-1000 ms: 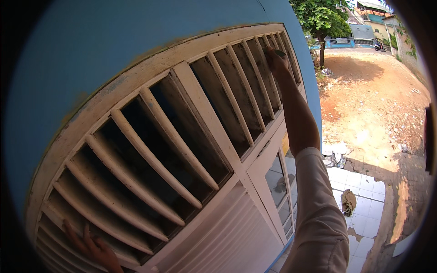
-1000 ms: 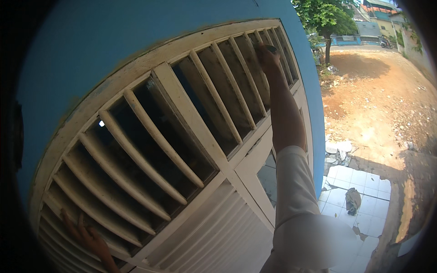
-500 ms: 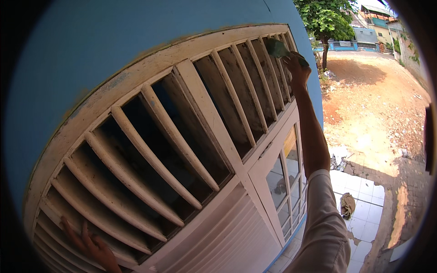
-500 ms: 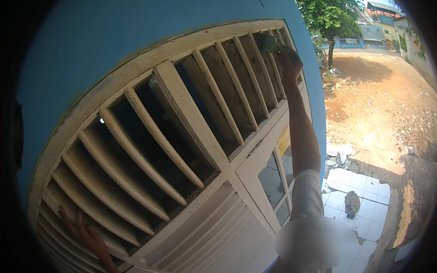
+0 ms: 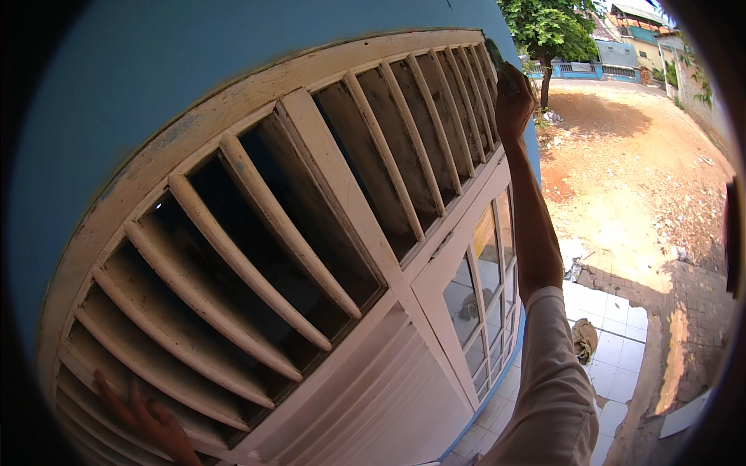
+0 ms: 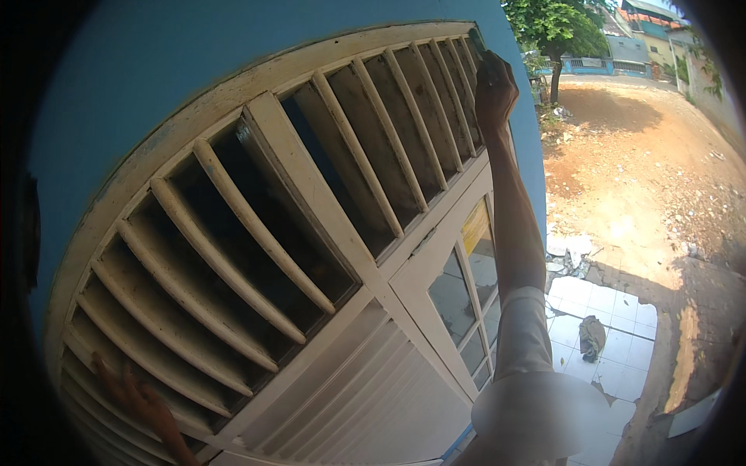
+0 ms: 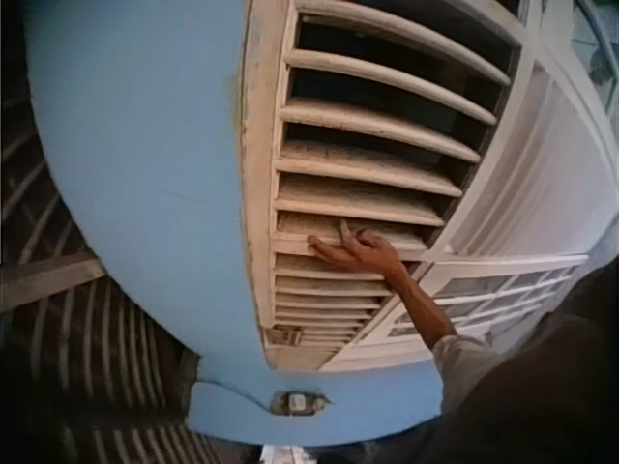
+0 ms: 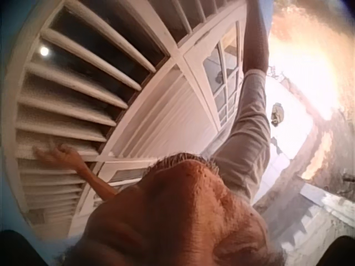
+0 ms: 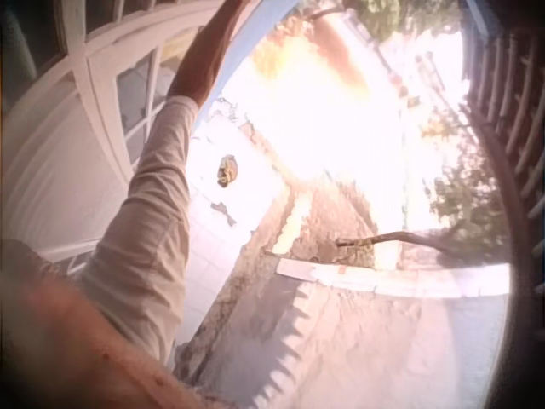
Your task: The person wipes the white metal window grille with a green cloth, moving along the horizontal and vertical bars. The camera is positioned low and angled upward, showing the hands and the grille against a blue wall.
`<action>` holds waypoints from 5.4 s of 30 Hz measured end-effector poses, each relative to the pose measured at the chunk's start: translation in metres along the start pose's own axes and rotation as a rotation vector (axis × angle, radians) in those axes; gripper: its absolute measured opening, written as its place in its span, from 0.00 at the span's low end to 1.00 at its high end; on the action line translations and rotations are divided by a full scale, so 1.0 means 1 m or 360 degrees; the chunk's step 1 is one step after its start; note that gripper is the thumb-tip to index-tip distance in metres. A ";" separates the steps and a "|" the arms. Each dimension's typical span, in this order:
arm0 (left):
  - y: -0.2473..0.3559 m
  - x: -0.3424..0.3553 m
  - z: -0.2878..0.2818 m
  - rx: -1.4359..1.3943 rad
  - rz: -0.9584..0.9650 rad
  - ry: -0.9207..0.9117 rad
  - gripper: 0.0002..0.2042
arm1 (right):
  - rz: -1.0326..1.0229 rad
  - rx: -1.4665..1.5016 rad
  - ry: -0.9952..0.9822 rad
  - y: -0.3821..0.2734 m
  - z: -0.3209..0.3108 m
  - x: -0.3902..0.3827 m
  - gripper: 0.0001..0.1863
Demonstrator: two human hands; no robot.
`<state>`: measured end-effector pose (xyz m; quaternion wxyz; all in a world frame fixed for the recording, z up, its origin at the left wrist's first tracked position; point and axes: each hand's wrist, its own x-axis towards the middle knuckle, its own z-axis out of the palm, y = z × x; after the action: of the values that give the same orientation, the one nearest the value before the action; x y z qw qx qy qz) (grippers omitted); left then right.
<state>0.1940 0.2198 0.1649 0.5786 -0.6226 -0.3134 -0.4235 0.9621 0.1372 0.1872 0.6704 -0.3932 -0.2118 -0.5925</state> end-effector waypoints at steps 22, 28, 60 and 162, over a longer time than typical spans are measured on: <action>0.001 0.002 0.000 -0.0023 0.0007 0.0022 0.24 | 0.0862 0.0614 -0.0703 -0.003 -0.081 -0.026 0.17; 0.006 0.011 -0.005 -0.0085 0.0117 0.0098 0.20 | 0.1366 0.0739 -0.1263 0.017 -0.086 -0.058 0.21; 0.005 0.007 -0.002 -0.0136 0.0010 0.0052 0.17 | 0.1646 0.1699 -0.0929 -0.053 0.036 -0.017 0.23; 0.044 -0.519 -0.358 -0.1630 -0.1280 -0.3011 0.16 | 0.1433 0.2002 -0.1534 -0.470 -0.151 -0.139 0.10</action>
<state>-0.0572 -0.0873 -0.3275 -0.3868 -0.7087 -0.5898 -0.0181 0.4537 0.1123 0.1217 0.7682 -0.2056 -0.5794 0.1785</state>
